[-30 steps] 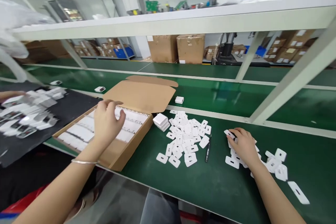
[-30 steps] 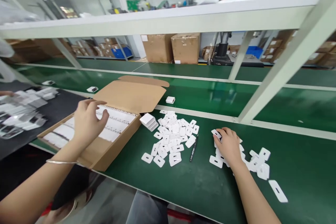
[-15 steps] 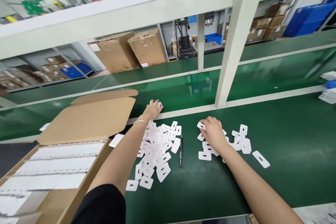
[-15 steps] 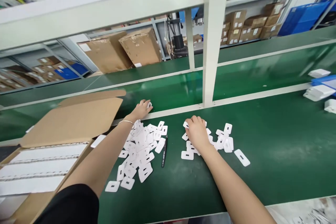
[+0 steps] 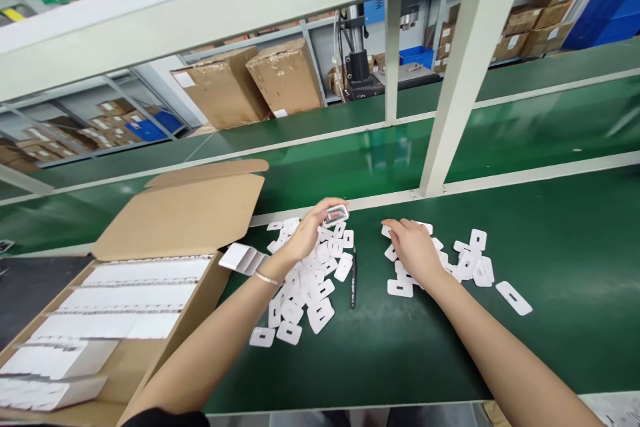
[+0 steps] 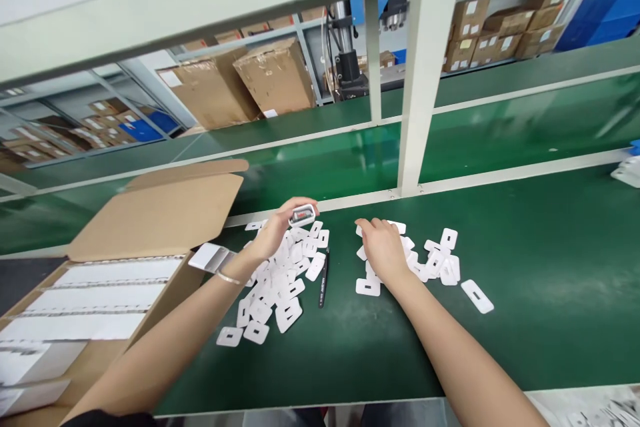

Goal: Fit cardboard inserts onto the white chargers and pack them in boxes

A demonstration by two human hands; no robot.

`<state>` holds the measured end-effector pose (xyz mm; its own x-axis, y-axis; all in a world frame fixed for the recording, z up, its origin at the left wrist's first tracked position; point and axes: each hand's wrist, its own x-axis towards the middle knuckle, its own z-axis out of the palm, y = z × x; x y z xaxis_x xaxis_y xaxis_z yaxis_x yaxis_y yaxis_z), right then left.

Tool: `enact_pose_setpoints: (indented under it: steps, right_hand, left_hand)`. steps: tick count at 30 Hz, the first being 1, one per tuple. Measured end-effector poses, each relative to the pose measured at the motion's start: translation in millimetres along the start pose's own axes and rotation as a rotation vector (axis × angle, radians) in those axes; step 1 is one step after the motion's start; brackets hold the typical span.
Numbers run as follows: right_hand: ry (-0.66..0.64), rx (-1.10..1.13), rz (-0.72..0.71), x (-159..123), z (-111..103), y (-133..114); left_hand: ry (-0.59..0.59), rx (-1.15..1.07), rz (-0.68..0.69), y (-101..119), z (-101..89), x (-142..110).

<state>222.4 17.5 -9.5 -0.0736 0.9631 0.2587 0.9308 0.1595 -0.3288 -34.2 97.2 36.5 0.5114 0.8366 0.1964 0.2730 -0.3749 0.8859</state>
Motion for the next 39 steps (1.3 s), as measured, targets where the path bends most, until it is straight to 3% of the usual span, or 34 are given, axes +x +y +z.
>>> enact_pose_setpoints:
  steps: [5,10,15,26,39]
  right_hand:
    - [0.087,0.378,0.038,-7,-5,-15]
    - [0.066,0.725,0.124,-13,-3,-32]
    - [-0.044,0.993,0.215,-13,-2,-41]
    - [-0.14,1.266,0.197,-19,-20,-56]
    - [-0.235,1.256,0.125,-26,-13,-73]
  left_hand:
    - [-0.051,-0.304,0.064,40,16.9,-68]
    - [0.04,-0.473,0.104,31,31.1,-97]
    - [0.185,-0.433,0.064,10,41.4,-100]
    - [0.182,-0.294,0.004,1,50.7,-108]
    - [0.146,0.013,0.167,4,62.2,-107]
